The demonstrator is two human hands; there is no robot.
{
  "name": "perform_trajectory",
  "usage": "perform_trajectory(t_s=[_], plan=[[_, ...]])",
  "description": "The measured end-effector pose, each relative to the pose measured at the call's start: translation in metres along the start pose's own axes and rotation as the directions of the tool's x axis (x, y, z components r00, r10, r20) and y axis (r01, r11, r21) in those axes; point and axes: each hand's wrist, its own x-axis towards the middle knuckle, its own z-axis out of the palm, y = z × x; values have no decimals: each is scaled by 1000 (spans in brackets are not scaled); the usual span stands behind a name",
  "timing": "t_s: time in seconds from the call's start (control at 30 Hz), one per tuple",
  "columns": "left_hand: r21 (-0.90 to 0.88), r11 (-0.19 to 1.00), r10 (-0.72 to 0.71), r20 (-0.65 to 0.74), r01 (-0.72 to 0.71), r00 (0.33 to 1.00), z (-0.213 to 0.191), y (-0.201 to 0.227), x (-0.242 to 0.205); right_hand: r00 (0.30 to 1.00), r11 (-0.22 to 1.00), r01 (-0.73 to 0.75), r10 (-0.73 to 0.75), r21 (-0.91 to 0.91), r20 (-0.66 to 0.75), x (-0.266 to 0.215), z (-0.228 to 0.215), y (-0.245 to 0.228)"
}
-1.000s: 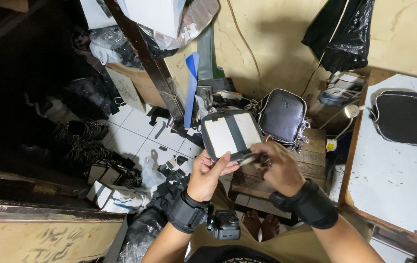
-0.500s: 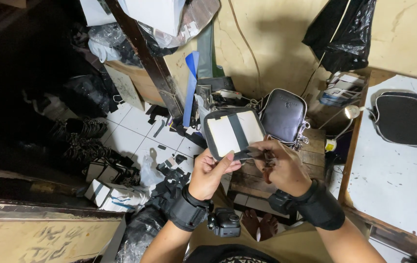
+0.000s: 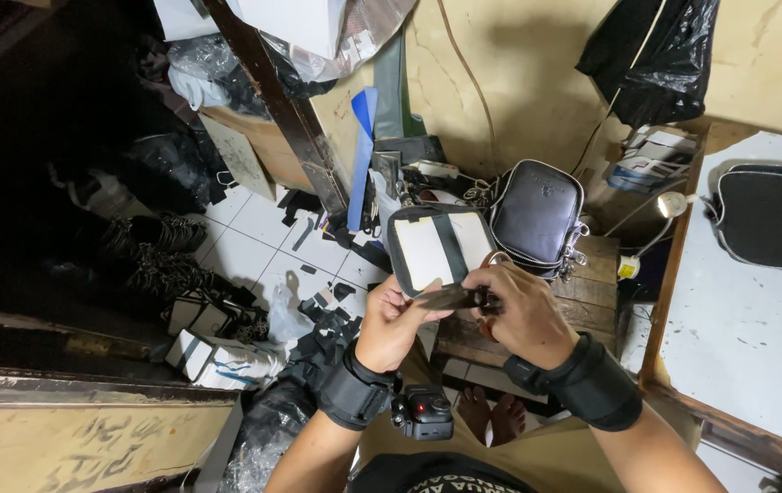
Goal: Trimming excess material and threads from small leather pouches using scissors
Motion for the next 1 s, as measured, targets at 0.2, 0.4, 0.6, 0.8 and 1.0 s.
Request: perform_trajectory(t_s=[0.2,0.4,0.6,0.8,1.0], plan=[[-7,999,-53,-26,52,998,3,11,0,989,978,-147,150,146,-8,3,-8,3],[6,1000,-24,-28,24,999,6,10,0,997,999,50,-51,17,58,5,-9,2],[25,999,-39,-71,40,997,10,16,0,995,994,100,-100,-37,-3,6,-8,-7],[56,996,-65,-27,67,998,3,3,0,999,997,45,-45,-59,3,-3,3,8],[91,992,-85,-31,87,996,8,6,-1,927,908,-372,354,191,124,6,-14,-28]])
